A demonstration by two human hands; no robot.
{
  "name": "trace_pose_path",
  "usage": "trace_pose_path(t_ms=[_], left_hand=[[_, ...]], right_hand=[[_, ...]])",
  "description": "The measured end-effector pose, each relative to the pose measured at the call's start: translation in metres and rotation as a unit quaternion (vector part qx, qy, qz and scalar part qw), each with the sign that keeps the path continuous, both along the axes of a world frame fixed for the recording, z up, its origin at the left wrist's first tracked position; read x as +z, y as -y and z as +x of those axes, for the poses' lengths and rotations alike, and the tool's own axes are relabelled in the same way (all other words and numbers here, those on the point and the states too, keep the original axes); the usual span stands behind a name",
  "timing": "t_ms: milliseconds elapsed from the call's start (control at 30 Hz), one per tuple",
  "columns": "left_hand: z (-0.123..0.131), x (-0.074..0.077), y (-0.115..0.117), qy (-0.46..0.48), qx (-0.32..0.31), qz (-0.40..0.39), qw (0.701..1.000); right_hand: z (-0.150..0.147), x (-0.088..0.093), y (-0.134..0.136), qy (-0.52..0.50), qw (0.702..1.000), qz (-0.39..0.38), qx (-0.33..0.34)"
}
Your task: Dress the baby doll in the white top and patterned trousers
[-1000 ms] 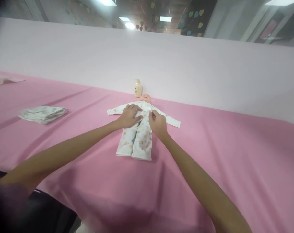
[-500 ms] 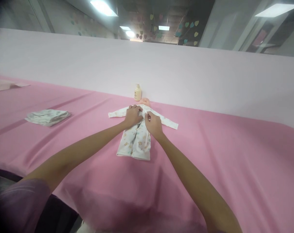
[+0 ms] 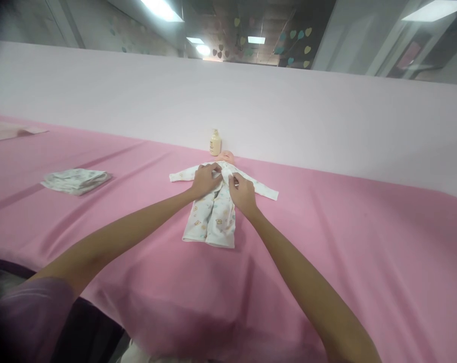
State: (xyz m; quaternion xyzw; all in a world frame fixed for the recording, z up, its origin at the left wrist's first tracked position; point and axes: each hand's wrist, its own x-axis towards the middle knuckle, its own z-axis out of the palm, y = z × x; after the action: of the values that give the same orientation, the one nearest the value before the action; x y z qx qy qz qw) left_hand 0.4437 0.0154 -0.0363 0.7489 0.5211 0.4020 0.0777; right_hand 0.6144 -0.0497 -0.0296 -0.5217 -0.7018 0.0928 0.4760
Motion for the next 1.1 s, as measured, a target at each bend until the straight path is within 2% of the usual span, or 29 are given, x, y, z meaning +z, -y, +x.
trace_pose_path(t_ms=[133, 333, 467, 800, 933, 1100], left_hand=[[0.001, 0.000, -0.001, 0.004, 0.014, -0.011, 1.000], [0.006, 0.002, -0.009, 0.017, 0.030, -0.053, 0.998], [0.006, 0.004, -0.012, 0.016, 0.022, -0.067, 0.997], [0.002, 0.005, -0.014, 0.013, -0.021, -0.074, 0.997], [-0.007, 0.003, -0.004, -0.017, -0.025, -0.049, 0.998], [-0.030, -0.004, 0.027, -0.125, -0.048, 0.014, 0.991]], right_hand=[[-0.003, 0.000, -0.002, -0.007, 1.000, 0.002, 0.004], [-0.013, 0.001, -0.001, -0.028, 0.998, -0.005, 0.059], [-0.017, -0.002, 0.002, 0.015, 0.998, 0.005, 0.053], [-0.014, -0.024, 0.002, 0.102, 0.993, 0.049, 0.015], [-0.009, -0.022, 0.002, 0.130, 0.990, 0.063, 0.001], [-0.001, -0.020, 0.010, 0.111, 0.991, 0.072, 0.003]])
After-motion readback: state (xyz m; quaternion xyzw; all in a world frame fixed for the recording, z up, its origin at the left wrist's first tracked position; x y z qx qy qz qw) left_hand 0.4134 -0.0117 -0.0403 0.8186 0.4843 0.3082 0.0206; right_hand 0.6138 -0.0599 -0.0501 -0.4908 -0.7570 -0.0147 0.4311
